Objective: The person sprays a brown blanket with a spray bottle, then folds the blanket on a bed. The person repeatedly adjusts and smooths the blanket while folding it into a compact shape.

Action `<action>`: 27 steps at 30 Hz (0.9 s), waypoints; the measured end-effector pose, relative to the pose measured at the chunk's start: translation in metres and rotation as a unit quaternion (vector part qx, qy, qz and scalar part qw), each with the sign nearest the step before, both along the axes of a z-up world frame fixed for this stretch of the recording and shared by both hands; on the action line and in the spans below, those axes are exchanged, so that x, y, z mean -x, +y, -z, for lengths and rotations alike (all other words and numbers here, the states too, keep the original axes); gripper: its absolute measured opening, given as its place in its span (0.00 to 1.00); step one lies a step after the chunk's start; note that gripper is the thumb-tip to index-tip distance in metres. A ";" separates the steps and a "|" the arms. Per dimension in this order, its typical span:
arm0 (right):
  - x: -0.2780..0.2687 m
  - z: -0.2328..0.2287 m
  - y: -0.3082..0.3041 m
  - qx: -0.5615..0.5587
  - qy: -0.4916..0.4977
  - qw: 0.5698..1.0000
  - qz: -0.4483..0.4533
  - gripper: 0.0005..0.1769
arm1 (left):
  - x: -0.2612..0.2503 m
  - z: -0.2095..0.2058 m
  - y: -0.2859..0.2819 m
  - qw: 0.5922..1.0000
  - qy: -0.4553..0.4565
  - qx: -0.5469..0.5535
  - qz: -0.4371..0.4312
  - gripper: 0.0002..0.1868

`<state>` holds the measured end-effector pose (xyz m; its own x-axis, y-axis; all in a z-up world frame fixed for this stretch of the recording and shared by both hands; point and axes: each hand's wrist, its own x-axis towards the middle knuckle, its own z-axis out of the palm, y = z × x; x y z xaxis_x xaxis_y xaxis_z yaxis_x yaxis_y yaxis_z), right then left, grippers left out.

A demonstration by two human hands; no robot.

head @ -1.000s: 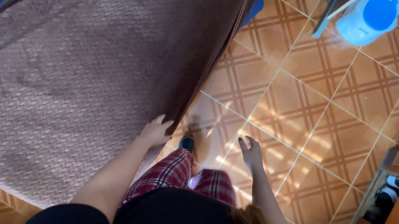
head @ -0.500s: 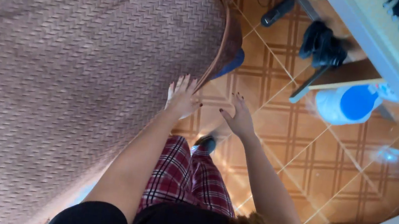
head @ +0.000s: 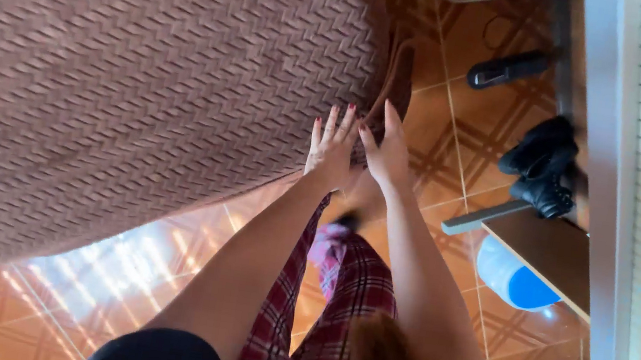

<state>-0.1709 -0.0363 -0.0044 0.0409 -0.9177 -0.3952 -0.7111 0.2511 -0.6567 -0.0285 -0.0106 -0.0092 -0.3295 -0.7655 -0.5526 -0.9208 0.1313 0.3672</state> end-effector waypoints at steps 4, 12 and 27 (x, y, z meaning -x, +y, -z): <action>0.003 0.058 -0.050 -0.115 0.056 0.988 0.090 0.52 | 0.022 0.017 -0.020 0.997 -0.047 -0.022 -0.057 0.48; 0.115 0.222 0.001 -0.090 -0.019 0.972 0.215 0.34 | 0.089 0.116 0.062 0.980 0.010 0.191 -0.048 0.13; 0.221 0.140 0.131 -0.284 -0.159 0.858 0.397 0.48 | 0.164 0.156 0.200 0.999 0.020 0.043 -0.006 0.31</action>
<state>-0.3923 0.0950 -0.1442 -0.3194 -0.3692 -0.8727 0.0237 0.9176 -0.3969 -0.1927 0.1893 -0.1649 -0.3406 -0.8135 -0.4713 -0.9071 0.1525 0.3924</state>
